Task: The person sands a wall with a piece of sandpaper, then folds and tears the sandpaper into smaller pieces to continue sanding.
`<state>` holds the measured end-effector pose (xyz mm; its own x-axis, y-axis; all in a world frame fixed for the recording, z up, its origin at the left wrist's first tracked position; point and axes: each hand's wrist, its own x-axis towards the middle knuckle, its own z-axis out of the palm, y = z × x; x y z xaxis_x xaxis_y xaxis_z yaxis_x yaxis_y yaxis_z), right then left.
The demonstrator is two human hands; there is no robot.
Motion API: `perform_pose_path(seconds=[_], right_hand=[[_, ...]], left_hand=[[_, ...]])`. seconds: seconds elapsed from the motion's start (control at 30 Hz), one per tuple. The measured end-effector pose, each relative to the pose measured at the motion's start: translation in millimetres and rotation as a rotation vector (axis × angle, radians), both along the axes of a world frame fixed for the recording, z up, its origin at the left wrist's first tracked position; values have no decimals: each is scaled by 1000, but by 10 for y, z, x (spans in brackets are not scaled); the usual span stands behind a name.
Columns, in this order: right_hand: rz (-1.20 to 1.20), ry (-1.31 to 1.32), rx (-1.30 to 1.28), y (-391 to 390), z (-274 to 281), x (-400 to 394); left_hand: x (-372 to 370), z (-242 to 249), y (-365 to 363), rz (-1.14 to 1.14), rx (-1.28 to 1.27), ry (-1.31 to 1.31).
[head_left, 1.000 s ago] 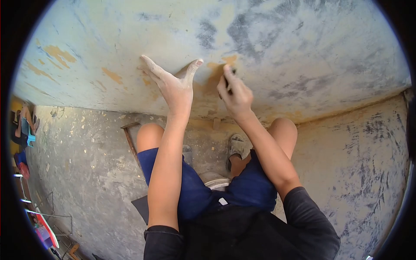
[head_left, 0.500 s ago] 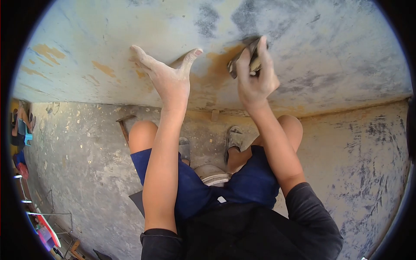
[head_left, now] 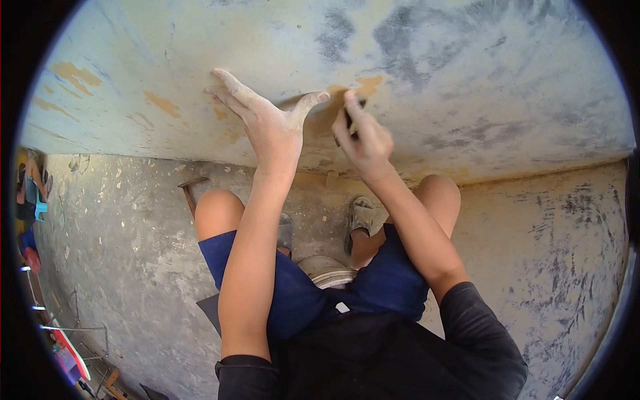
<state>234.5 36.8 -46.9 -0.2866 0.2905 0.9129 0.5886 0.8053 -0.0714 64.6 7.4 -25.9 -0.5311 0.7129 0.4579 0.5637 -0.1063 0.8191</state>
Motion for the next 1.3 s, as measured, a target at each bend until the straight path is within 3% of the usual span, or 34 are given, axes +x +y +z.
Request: perform_pose_path(seconds=[0.07,0.17,0.2,0.23,0.3,0.37,0.43,0.47,0.53,0.57,0.6,0.67,0.77,0.83,0.9,0.97,1.03,1.1,1.13,1.3], right_hand=[[-17,178,158,112,375,-60],[-22,269,154,130,420,-42],[-65,60,128,64,228,-2],[-62,65,139,40,33,7],[81,-74,-153,-27,-241,11],[88,-56,-137,25,135,-65],[-2,283,159,144,531,-89],[-9,282,149,134,487,-72],[-66,223,196,123,393,-22],[-131,35,137,53,139,2],[-66,-7,49,26,-137,32],[-4,-51,-41,6,-184,33],[-55,83,112,64,342,-118],[-58,325,154,102,473,-140],[-47,197,184,109,32,-31],[37,-97,-74,1,-314,4],[87,-73,-101,41,-33,-61],[40,183,141,120,389,-115],[-5,292,119,137,499,-91],[139,41,-41,24,17,17]], left_hand=[[-15,-8,30,2,5,-2],[8,-21,-21,-10,-16,-3],[5,9,-13,-6,-17,0],[-2,16,7,-2,-6,4],[2,-25,3,11,7,49],[-3,22,24,18,0,41],[0,0,-5,21,-34,25],[3,-8,3,14,-20,13],[27,-8,0,-4,0,6],[21,-9,-5,2,-4,11],[7,2,-2,12,-6,15],[22,12,-19,10,-8,17],[-19,-15,31,20,8,33],[16,-62,-17,0,14,52],[2,-6,-5,-21,24,-9],[5,4,0,-8,28,0],[-1,18,20,6,23,4],[-2,9,5,7,5,14],[-2,-13,-11,5,-8,12],[7,9,-1,0,4,7]])
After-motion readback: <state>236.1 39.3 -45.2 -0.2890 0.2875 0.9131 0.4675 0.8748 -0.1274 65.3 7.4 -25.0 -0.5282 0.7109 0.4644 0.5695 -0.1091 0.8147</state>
